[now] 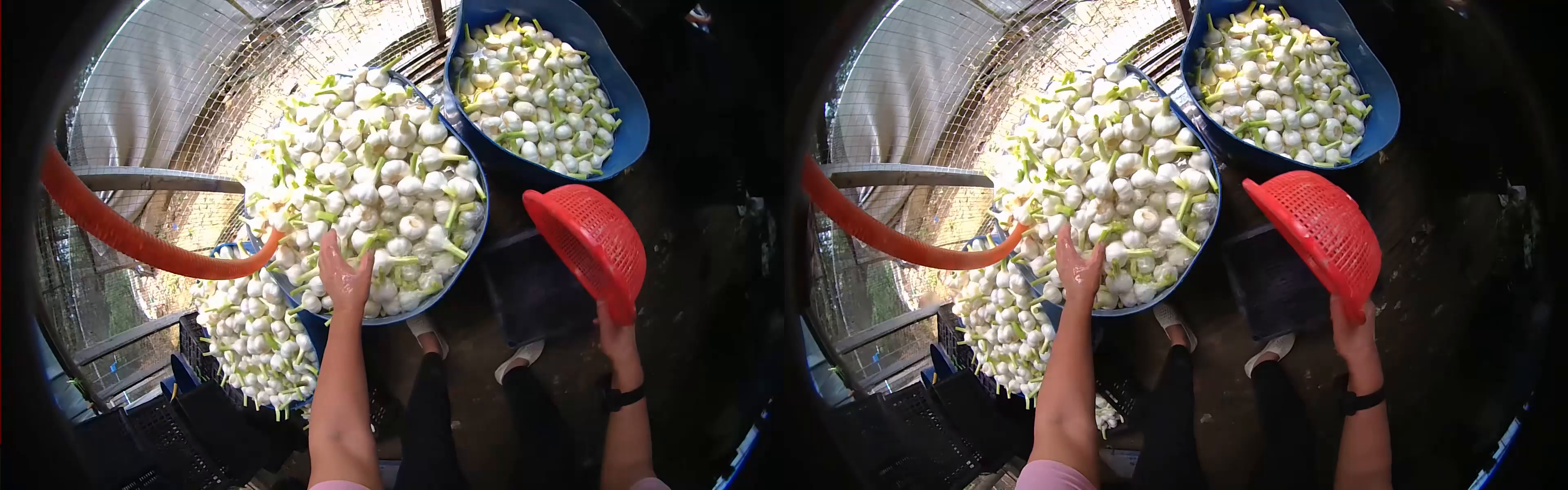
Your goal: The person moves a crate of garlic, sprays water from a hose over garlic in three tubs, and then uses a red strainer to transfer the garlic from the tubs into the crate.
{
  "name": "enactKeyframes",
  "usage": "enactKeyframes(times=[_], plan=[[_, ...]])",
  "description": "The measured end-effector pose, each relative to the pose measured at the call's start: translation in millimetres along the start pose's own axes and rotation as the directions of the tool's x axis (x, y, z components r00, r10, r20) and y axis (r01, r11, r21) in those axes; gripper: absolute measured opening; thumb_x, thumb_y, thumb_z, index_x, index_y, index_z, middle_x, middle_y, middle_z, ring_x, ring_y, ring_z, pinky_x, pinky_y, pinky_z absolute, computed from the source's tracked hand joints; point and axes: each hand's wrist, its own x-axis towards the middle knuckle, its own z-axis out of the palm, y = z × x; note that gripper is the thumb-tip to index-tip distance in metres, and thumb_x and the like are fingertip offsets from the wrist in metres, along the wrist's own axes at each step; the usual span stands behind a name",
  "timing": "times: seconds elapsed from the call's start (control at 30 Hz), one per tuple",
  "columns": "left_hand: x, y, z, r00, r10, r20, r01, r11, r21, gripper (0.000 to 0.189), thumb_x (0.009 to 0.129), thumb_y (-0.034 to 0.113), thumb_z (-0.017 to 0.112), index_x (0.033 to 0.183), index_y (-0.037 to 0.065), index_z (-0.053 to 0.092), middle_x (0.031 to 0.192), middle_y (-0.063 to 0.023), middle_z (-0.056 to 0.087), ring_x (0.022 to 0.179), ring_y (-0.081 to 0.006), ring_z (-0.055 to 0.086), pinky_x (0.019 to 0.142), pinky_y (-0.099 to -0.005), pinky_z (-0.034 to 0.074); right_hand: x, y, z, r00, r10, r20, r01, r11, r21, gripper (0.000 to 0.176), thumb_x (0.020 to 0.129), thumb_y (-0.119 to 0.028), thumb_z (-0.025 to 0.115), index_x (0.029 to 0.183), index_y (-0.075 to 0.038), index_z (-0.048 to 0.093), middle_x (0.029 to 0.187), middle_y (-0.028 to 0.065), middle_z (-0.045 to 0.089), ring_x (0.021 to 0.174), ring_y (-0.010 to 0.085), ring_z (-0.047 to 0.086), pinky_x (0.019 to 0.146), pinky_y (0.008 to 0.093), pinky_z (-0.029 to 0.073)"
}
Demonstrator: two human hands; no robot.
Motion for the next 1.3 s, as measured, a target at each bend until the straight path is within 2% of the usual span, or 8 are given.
enactKeyframes(times=[0.07,0.33,0.43,0.6,0.87,1.13,1.2,1.3], plan=[[7,9,6,0.989,-0.090,0.121,0.063,0.975,0.212,0.089,0.066,0.047,0.073,0.136,0.005,0.036,0.139,-0.0199,0.035,0.129,-0.0384,0.030,0.103,-0.0486,0.028,24,-74,2,0.776,-0.629,-0.040,0.591,0.748,-0.303,0.036,0.087,-0.016,0.056,0.118,0.001,0.051,0.093,0.0182,0.065,0.081,0.0341,0.064,0.071,0.0352,0.049],[19,23,28,0.948,-0.242,0.208,0.163,0.928,0.334,0.103,0.058,0.057,0.075,0.141,0.017,0.029,0.142,-0.0194,0.025,0.131,-0.0388,0.024,0.103,-0.0521,0.028,67,-197,98,0.895,-0.422,0.140,0.438,0.783,-0.442,0.068,0.082,-0.022,0.063,0.139,-0.007,0.029,0.106,0.0205,0.061,0.092,0.0385,0.060,0.074,0.0440,0.049],[38,21,16,0.869,-0.317,0.381,0.231,0.939,0.253,0.103,0.059,0.055,0.075,0.142,0.018,0.027,0.144,-0.0213,0.019,0.134,-0.0382,0.016,0.102,-0.0534,0.027,84,-189,137,0.594,-0.802,0.068,0.703,0.476,-0.528,0.071,0.074,-0.010,0.061,0.138,-0.009,0.031,0.131,0.0191,0.045,0.086,0.0408,0.061,0.073,0.0440,0.052],[68,0,29,0.790,-0.357,0.498,0.250,0.930,0.271,0.079,0.071,0.060,0.061,0.133,0.017,0.042,0.117,-0.0184,0.055,0.111,-0.0359,0.053,0.089,-0.0484,0.045,71,-188,172,0.762,-0.617,0.197,0.632,0.642,-0.434,0.075,0.073,-0.003,0.056,0.141,-0.008,0.022,0.137,0.0204,0.036,0.084,0.0407,0.062,0.071,0.0444,0.053],[66,14,19,0.750,-0.430,0.502,0.373,0.902,0.216,0.070,0.070,0.058,0.065,0.126,0.017,0.052,0.120,-0.0204,0.056,0.107,-0.0322,0.058,0.085,-0.0441,0.049,67,-190,205,0.859,-0.446,0.252,0.512,0.738,-0.440,0.081,0.074,-0.005,0.058,0.141,-0.006,0.013,0.130,0.0262,0.038,0.085,0.0439,0.060,0.074,0.0490,0.050],[19,-30,-67,0.915,0.220,0.338,-0.059,0.903,-0.426,0.046,0.074,0.025,0.072,0.112,0.005,0.057,0.118,-0.0172,0.056,0.108,-0.0333,0.055,0.089,-0.0388,0.046,52,-165,244,0.951,-0.243,0.190,0.285,0.927,-0.244,0.090,0.074,-0.010,0.066,0.141,-0.003,0.006,0.108,0.0302,0.052,0.087,0.0473,0.058,0.076,0.0525,0.047],[5,-69,-110,0.885,-0.212,0.415,0.376,0.852,-0.365,0.015,0.079,0.011,0.063,0.088,-0.001,0.065,0.078,-0.0090,0.065,0.071,-0.0166,0.063,0.064,-0.0268,0.051,54,-160,259,0.946,-0.270,0.179,0.309,0.916,-0.255,0.092,0.073,-0.010,0.067,0.141,-0.003,0.006,0.110,0.0306,0.050,0.086,0.0475,0.058,0.076,0.0524,0.047],[26,-130,-171,0.849,-0.475,0.231,0.524,0.813,-0.254,0.015,0.081,0.008,0.062,0.094,-0.001,0.063,0.077,-0.0049,0.063,0.063,-0.0100,0.056,0.060,-0.0247,0.047,50,-151,274,0.943,-0.293,0.156,0.324,0.915,-0.241,0.091,0.073,-0.009,0.067,0.141,-0.004,0.005,0.111,0.0311,0.050,0.087,0.0481,0.057,0.076,0.0522,0.047]])
